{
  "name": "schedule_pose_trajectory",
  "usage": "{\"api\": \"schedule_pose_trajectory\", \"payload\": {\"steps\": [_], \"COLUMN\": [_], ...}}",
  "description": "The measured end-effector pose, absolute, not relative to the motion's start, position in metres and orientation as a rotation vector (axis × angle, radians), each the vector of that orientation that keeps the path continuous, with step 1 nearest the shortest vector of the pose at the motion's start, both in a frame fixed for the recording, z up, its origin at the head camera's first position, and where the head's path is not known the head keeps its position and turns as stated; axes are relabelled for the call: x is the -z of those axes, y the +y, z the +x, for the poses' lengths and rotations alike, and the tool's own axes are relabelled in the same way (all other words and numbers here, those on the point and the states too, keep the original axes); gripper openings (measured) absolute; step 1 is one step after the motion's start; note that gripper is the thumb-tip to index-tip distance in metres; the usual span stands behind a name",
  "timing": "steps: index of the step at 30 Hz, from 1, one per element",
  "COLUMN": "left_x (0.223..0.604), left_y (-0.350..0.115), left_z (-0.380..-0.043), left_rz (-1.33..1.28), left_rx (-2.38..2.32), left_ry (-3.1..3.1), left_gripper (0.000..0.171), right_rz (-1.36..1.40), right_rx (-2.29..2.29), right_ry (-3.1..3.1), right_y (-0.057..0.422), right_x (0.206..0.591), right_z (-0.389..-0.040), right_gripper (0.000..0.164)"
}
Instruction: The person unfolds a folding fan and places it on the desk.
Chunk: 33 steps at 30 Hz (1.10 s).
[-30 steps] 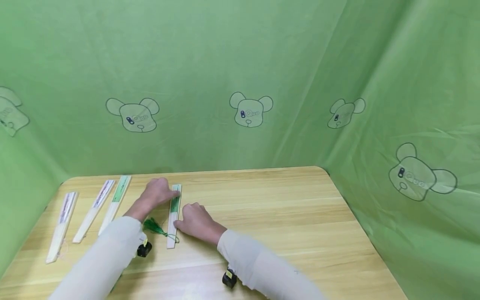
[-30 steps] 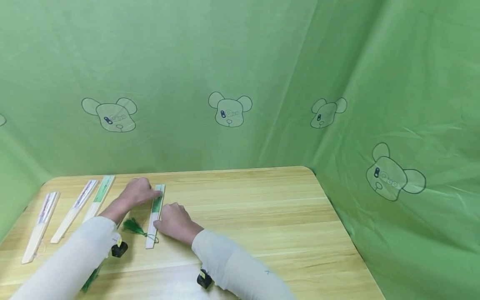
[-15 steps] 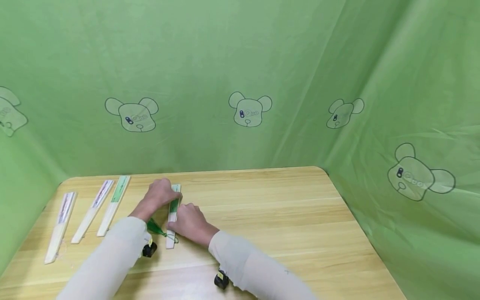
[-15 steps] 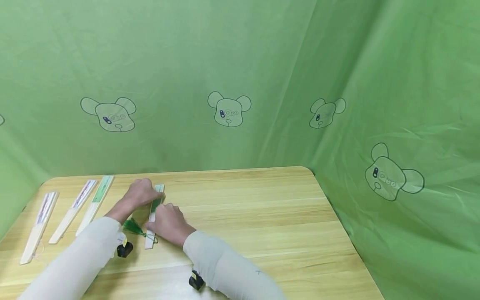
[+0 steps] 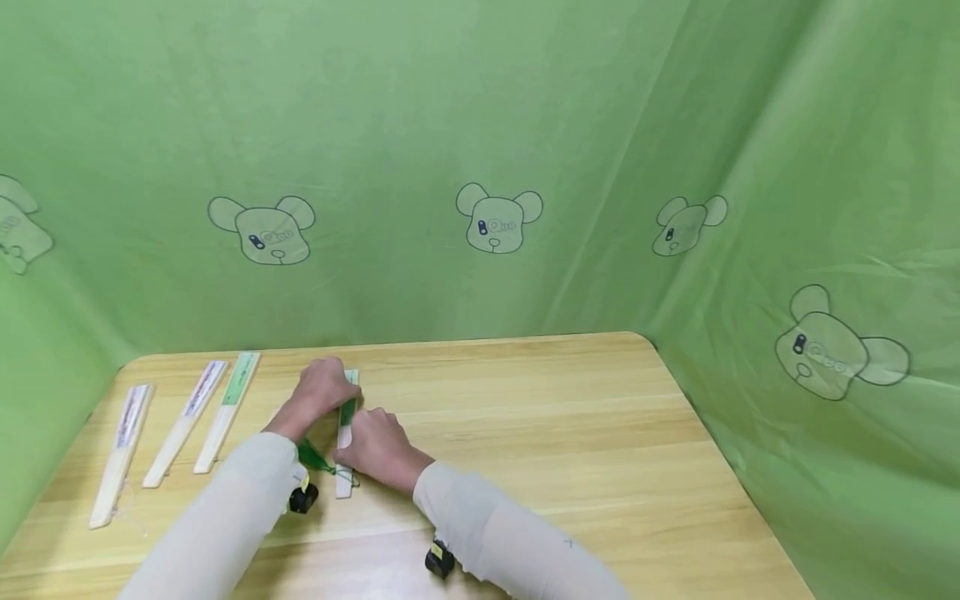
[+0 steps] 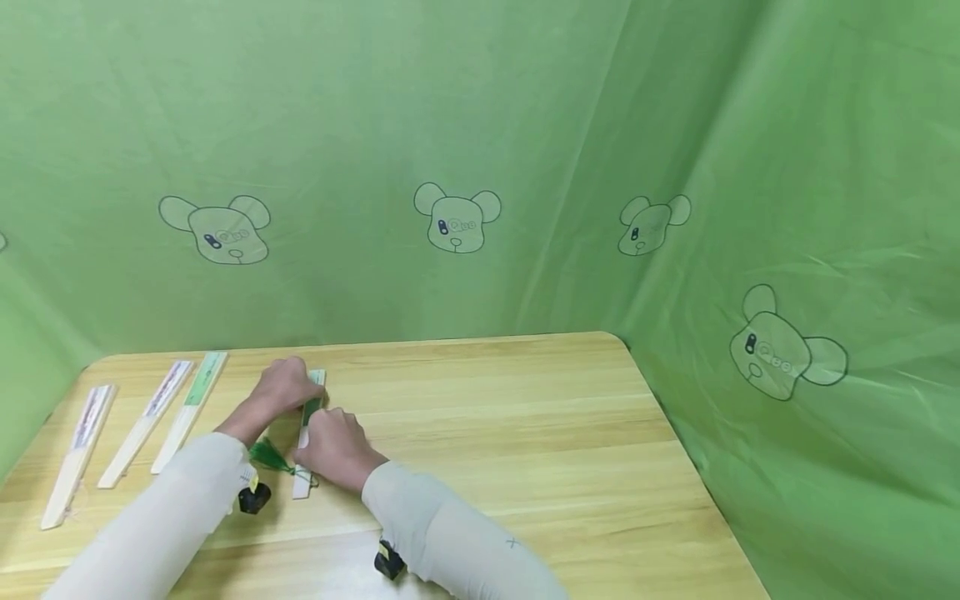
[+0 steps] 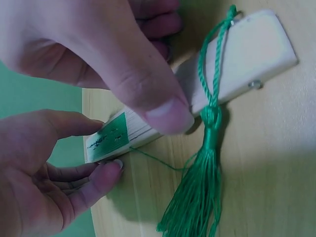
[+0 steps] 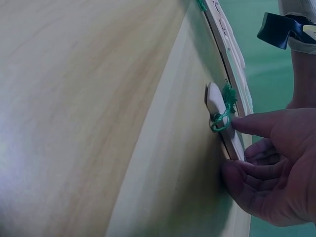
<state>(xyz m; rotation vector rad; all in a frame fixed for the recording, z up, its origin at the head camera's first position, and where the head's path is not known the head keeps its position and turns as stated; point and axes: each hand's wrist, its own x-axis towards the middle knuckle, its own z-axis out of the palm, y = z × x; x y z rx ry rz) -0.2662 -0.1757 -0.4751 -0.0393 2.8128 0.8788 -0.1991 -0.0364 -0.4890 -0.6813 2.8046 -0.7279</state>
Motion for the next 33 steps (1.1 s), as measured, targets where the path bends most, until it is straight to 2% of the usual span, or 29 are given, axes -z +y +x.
{"api": "schedule_pose_trajectory", "payload": {"steps": [4, 11, 20, 24, 33], "left_x": [0.477, 0.478, 0.477, 0.477, 0.476], "left_y": [-0.177, -0.182, -0.183, -0.183, -0.184], "left_z": [-0.267, -0.264, -0.260, -0.259, -0.252], "left_rz": [-0.086, -0.208, -0.286, -0.297, -0.393], "left_rx": [-0.927, -1.089, -1.184, -1.227, -1.451], "left_ry": [2.813, 2.745, 2.690, 2.663, 2.468], "left_gripper": [0.040, 0.042, 0.038, 0.029, 0.025], "right_rz": [-0.602, -0.497, -0.343, -0.279, -0.059], "right_rx": [0.740, 0.766, 0.829, 0.872, 1.158], "right_ry": [2.775, 2.741, 2.679, 2.658, 2.467], "right_y": [-0.037, -0.037, -0.033, -0.032, -0.025], "right_x": [0.487, 0.484, 0.484, 0.484, 0.487], "right_z": [-0.200, -0.200, -0.204, -0.205, -0.208], "right_gripper": [0.027, 0.034, 0.039, 0.041, 0.025]}}
